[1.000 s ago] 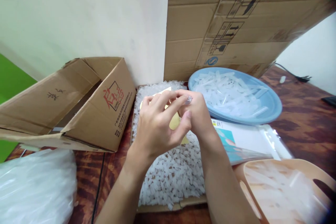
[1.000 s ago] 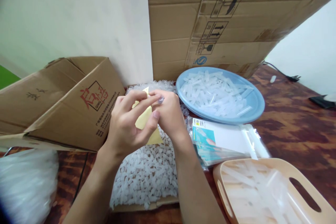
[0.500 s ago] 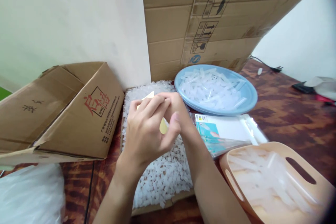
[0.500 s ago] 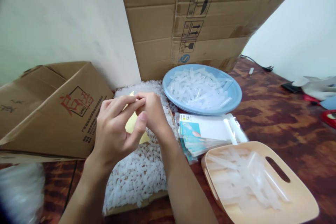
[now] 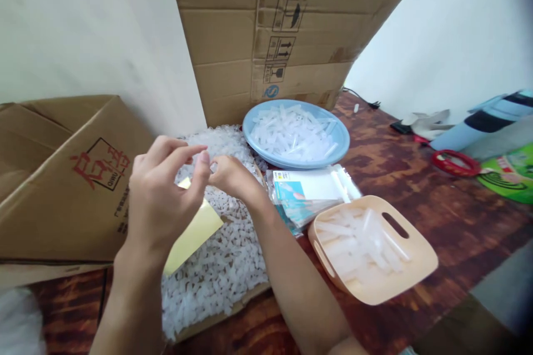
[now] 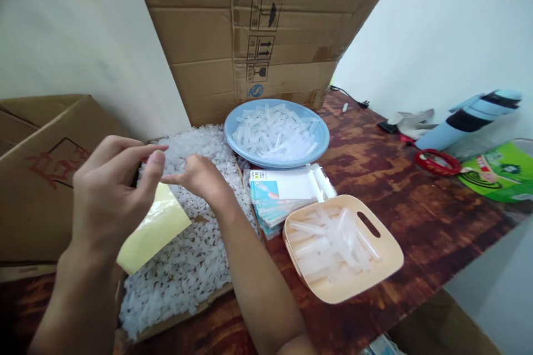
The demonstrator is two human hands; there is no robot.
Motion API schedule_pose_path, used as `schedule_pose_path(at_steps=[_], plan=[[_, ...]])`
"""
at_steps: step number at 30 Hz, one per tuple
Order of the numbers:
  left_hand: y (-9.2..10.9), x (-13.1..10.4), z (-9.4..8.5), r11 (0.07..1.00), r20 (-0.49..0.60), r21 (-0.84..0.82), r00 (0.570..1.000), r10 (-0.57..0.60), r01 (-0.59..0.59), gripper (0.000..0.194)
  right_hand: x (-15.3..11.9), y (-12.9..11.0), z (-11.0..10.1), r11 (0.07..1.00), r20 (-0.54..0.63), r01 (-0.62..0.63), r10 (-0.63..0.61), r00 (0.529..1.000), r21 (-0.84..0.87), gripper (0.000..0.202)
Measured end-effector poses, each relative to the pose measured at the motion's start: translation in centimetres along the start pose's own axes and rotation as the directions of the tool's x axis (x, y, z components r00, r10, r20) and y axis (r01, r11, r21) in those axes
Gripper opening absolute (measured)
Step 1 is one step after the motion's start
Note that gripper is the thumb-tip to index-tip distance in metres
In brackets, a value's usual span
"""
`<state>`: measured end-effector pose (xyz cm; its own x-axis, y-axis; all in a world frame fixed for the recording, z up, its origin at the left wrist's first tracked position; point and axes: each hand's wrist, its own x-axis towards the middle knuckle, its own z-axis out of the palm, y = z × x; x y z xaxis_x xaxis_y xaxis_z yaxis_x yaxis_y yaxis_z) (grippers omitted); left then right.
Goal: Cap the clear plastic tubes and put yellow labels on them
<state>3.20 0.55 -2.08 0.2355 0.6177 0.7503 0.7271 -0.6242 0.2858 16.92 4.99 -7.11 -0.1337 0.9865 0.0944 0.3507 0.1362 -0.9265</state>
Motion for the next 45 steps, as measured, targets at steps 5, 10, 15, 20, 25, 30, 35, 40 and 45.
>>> schedule_pose_path(at_steps=[5,10,15,20,25,30,35,40,45], plan=[[-2.3,0.1,-1.8,0.987,0.070,0.133,0.993,-0.097,0.087,0.028,-2.9,-3.6,-3.8,0.941,-0.162,-0.085,0.033,0.986,-0.328,0.021],[-6.7,-1.2,-1.9,0.969,0.500,0.205,0.837,-0.225,0.138,0.033,-11.2,-4.8,-10.7,0.809,-0.409,-0.295,0.075,0.910,-0.508,0.027],[-9.1,-3.2,0.6,0.951,0.678,0.231,0.666,-0.310,0.207,0.028,-18.9,0.7,-16.0,0.499,-0.544,-0.664,0.386,0.745,-0.557,0.029],[-8.4,-4.0,2.6,0.954,0.701,0.205,0.647,-0.300,0.219,0.023,-18.4,1.8,-17.6,0.262,-0.576,-0.676,0.369,0.729,-0.688,0.035],[-6.4,-3.9,3.5,0.979,0.764,0.106,0.616,-0.191,0.172,0.030,-8.4,0.1,-16.2,0.313,-0.411,-0.506,0.325,0.852,-0.803,0.031],[-3.9,-4.0,4.7,0.991,0.824,0.000,0.562,-0.076,0.135,0.045,1.9,2.0,-14.0,0.320,-0.260,-0.442,0.478,0.839,-0.838,0.032],[-3.0,-4.8,6.2,0.982,0.875,-0.024,0.479,-0.069,0.185,0.070,4.2,3.8,-12.6,0.303,-0.189,-0.433,0.590,0.785,-0.849,0.038],[-3.6,-5.5,7.4,0.966,0.895,-0.040,0.439,-0.079,0.255,0.075,3.8,4.9,-12.9,0.239,-0.301,-0.504,0.570,0.765,-0.830,0.037],[-3.6,-5.8,7.7,0.960,0.889,-0.073,0.454,-0.060,0.270,0.047,4.0,6.4,-13.2,0.201,-0.425,-0.581,0.505,0.752,-0.789,0.037]])
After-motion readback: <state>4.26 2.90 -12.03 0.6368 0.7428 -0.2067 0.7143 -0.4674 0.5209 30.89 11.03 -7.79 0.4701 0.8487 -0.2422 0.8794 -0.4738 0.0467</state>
